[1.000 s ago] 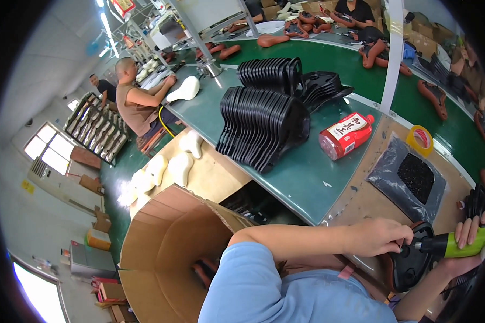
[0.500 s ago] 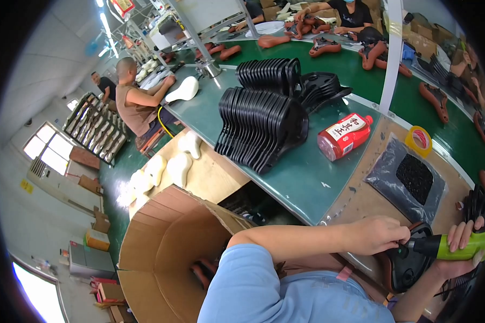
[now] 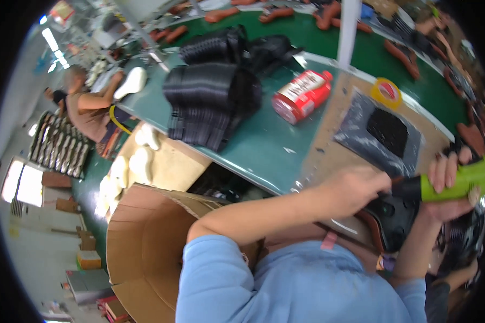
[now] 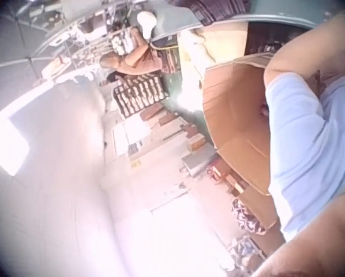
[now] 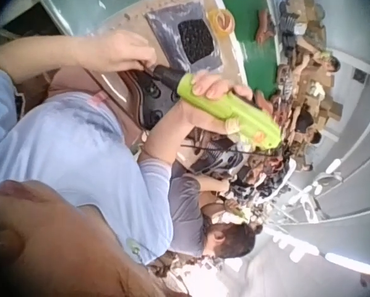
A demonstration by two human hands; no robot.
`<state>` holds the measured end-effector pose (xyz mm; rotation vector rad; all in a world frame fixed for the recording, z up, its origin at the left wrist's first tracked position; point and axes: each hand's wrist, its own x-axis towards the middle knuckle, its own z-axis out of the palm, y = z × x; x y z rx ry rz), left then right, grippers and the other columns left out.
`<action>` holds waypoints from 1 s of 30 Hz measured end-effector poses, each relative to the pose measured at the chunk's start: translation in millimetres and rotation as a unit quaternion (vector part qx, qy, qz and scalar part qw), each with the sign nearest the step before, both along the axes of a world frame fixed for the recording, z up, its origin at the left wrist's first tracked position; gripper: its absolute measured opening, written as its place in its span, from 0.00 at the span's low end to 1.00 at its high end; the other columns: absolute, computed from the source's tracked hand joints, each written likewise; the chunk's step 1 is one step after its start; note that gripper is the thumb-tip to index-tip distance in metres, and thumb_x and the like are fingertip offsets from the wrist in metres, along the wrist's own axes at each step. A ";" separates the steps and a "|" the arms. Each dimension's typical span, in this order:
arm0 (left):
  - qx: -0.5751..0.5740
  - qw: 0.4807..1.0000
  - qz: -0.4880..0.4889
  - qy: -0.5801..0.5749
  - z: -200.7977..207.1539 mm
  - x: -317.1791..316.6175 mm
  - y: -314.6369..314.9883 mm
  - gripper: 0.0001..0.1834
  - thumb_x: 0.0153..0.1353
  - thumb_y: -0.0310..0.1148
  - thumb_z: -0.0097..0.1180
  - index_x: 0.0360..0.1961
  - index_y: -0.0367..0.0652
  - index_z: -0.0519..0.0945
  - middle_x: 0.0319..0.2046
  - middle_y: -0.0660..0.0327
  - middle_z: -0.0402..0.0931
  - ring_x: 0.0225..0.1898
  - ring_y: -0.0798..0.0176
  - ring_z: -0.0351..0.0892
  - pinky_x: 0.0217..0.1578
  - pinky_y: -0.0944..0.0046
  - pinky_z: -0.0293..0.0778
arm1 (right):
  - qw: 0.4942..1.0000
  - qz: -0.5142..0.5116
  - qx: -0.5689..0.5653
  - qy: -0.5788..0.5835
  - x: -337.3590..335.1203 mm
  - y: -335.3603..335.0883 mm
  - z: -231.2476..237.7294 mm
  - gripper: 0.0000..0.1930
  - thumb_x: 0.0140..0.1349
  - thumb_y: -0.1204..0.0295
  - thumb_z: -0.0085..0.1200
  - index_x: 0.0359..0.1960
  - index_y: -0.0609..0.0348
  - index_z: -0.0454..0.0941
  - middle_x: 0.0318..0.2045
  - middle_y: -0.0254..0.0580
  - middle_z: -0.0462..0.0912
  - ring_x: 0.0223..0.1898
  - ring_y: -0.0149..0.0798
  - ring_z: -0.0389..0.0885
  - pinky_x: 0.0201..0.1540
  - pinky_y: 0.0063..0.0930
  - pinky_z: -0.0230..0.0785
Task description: Use an electric screwdriver to attach plastic components to the underside of bicycle saddle bases.
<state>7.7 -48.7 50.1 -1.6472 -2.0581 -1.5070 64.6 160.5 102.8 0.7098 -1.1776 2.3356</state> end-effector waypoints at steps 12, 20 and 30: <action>-0.280 0.803 0.068 -0.521 -52.2 -26.1 -43.0 0.18 0.67 0.40 0.38 0.53 0.44 0.69 0.24 0.62 0.72 0.18 0.74 0.70 0.16 0.77 0.64 | 0.977 -0.046 0.192 -0.085 -35.6 -45.1 -5.9 0.31 0.59 0.45 0.42 0.45 0.64 0.60 0.20 0.41 0.71 0.18 0.41 0.73 0.23 0.35 0.69; -0.229 0.788 0.040 -0.570 -65.8 -1.1 -26.2 0.15 0.68 0.35 0.35 0.51 0.45 0.70 0.21 0.61 0.71 0.13 0.71 0.67 0.13 0.71 0.66 | 0.970 0.156 0.183 -0.044 -47.9 -59.2 -22.0 0.32 0.52 0.50 0.53 0.47 0.68 0.61 0.22 0.44 0.72 0.21 0.40 0.72 0.26 0.33 0.65; -0.182 0.820 0.093 -0.534 -77.1 6.4 -20.5 0.13 0.66 0.32 0.39 0.43 0.41 0.74 0.16 0.61 0.69 0.13 0.69 0.67 0.18 0.66 0.65 | 0.938 0.140 0.295 -0.119 -38.5 -75.7 -19.0 0.33 0.47 0.56 0.64 0.42 0.72 0.63 0.22 0.44 0.73 0.22 0.39 0.75 0.24 0.30 0.70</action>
